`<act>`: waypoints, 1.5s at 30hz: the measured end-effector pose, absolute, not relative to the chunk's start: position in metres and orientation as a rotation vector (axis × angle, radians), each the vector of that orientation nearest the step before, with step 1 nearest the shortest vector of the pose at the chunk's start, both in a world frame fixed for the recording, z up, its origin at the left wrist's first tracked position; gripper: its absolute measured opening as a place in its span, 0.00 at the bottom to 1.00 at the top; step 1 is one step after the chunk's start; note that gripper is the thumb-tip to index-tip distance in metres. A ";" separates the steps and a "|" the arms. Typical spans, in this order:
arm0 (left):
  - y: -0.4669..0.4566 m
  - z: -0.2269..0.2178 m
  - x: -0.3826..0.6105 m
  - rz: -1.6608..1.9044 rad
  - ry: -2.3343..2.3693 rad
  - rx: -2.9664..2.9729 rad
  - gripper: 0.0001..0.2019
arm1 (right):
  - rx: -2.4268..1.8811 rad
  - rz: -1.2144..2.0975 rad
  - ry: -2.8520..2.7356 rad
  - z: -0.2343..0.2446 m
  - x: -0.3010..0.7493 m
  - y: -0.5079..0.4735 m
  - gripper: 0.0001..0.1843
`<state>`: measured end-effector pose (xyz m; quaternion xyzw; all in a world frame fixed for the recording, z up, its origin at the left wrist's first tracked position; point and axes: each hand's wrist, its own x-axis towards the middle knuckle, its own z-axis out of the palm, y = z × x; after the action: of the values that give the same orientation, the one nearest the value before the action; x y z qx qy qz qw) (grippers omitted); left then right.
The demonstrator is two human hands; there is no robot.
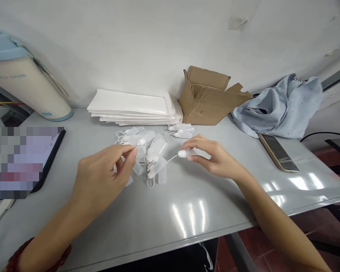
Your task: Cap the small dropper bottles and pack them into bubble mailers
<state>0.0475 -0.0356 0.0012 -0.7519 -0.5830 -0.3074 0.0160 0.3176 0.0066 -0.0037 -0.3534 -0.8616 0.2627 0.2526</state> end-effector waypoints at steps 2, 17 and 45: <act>-0.038 0.001 0.050 -0.977 -1.795 -2.426 0.08 | -0.978 0.978 -2.144 0.002 0.319 0.002 0.12; -0.044 0.005 0.058 -1.310 -2.487 -2.897 0.20 | -0.771 2.114 -1.211 -0.010 0.286 -0.018 0.10; -0.037 0.004 0.055 -2.177 -2.962 -2.470 0.08 | -0.782 2.147 -1.327 -0.013 0.275 -0.031 0.11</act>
<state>0.0552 -0.0371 0.0036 -0.4460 -0.5350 -0.3932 -0.6001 0.2750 -0.0312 -0.0127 -0.2867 -0.4866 0.7874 0.2468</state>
